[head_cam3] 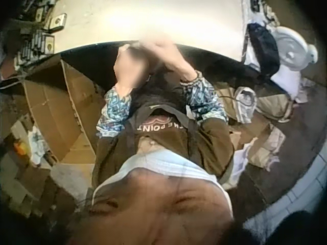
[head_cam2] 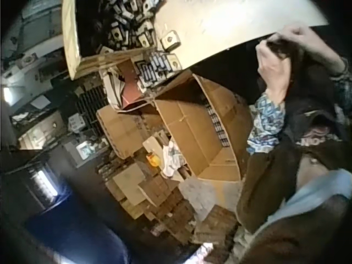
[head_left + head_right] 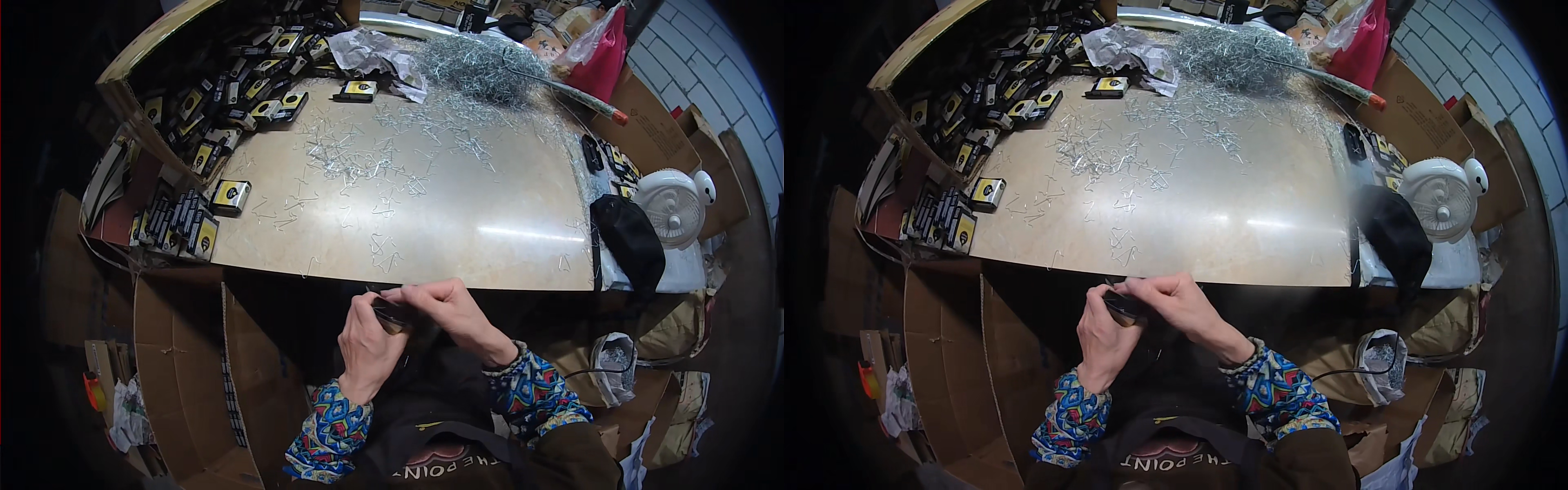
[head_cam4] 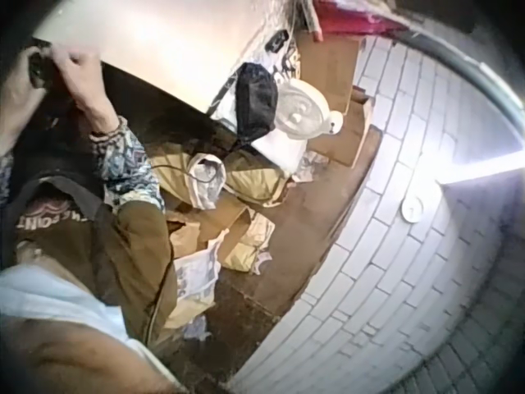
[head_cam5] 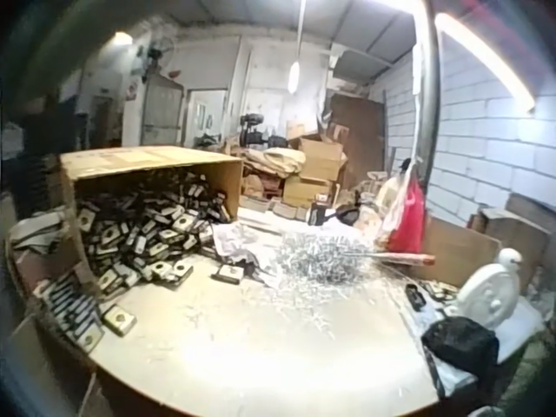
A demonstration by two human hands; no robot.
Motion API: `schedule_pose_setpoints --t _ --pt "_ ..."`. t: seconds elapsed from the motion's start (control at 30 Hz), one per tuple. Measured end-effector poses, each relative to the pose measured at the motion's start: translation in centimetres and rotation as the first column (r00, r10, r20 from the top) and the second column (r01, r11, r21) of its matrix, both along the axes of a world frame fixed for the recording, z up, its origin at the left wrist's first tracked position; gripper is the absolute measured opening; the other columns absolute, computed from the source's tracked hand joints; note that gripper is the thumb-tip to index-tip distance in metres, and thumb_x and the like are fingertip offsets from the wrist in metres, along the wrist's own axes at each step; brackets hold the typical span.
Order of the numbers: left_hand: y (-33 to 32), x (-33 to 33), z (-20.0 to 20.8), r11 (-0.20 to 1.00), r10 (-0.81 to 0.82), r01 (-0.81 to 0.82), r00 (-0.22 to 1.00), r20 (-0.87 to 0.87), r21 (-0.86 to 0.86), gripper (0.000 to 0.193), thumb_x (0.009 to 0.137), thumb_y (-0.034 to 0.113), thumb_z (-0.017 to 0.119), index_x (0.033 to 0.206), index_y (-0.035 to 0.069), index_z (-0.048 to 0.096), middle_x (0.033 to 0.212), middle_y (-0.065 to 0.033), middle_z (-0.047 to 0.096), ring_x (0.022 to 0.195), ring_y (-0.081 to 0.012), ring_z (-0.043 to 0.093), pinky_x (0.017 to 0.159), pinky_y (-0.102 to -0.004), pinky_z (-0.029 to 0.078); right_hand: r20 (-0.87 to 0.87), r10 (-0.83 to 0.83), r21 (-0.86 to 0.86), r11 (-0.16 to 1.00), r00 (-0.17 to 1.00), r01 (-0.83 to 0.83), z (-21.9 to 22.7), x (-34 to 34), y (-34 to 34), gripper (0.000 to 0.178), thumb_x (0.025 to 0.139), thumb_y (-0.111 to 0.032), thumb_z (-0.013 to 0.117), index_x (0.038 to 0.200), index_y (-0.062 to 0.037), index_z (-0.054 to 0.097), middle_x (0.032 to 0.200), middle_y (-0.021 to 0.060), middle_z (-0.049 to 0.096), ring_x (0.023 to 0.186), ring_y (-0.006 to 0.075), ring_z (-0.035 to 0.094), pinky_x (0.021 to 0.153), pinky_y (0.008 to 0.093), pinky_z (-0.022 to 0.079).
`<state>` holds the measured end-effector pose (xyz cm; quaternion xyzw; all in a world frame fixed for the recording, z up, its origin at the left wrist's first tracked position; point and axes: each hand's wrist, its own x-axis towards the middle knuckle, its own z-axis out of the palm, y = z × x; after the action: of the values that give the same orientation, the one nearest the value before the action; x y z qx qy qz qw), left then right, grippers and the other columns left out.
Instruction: The person is inspecting small boxed items and then packaging them into a larger cardboard box.
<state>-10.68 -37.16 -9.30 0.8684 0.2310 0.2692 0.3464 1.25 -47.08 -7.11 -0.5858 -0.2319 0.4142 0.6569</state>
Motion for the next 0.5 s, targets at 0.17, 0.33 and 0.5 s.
schedule_pose_setpoints --t 0.17,0.33,0.5 --pt "0.1 0.2 -1.1 0.999 0.000 -0.006 0.993 -0.114 -0.046 0.045 0.076 0.013 0.073 0.110 0.001 0.046 0.094 -0.0187 0.058 0.086 -0.0410 0.061 0.067 -0.0462 0.050 0.259 -0.098 0.073 0.994 0.961 0.081 -0.8 -2.1 -0.5 0.022 0.087 -0.006 0.071 0.107 0.0019 0.071 0.101 0.0114 0.074 0.087 0.0112 0.068 0.075 0.0224 0.054" --pt "-0.3 0.2 -0.8 0.999 -0.008 0.005 0.999 -0.048 -0.047 0.046 0.076 0.013 0.073 0.110 0.000 0.046 0.093 -0.0196 0.057 0.083 -0.0418 0.060 0.067 -0.0471 0.049 0.297 -0.181 -0.023 0.980 0.938 0.197 -0.8 -2.6 -0.5 0.020 0.087 -0.005 0.070 0.106 0.0019 0.072 0.094 0.0106 0.074 0.084 0.0101 0.068 0.073 0.0217 0.055" --pt "-0.5 0.2 -1.5 0.998 0.023 -0.025 0.999 -0.032 -0.050 0.043 0.078 0.013 0.071 0.110 0.000 0.045 0.092 -0.0207 0.056 0.082 -0.0428 0.060 0.067 -0.0475 0.049 0.388 -0.221 0.008 0.972 0.895 0.236 -1.0 -3.4 -0.1 0.019 0.086 -0.002 0.070 0.105 0.0031 0.072 0.098 0.0129 0.074 0.086 0.0126 0.069 0.076 0.0235 0.056"
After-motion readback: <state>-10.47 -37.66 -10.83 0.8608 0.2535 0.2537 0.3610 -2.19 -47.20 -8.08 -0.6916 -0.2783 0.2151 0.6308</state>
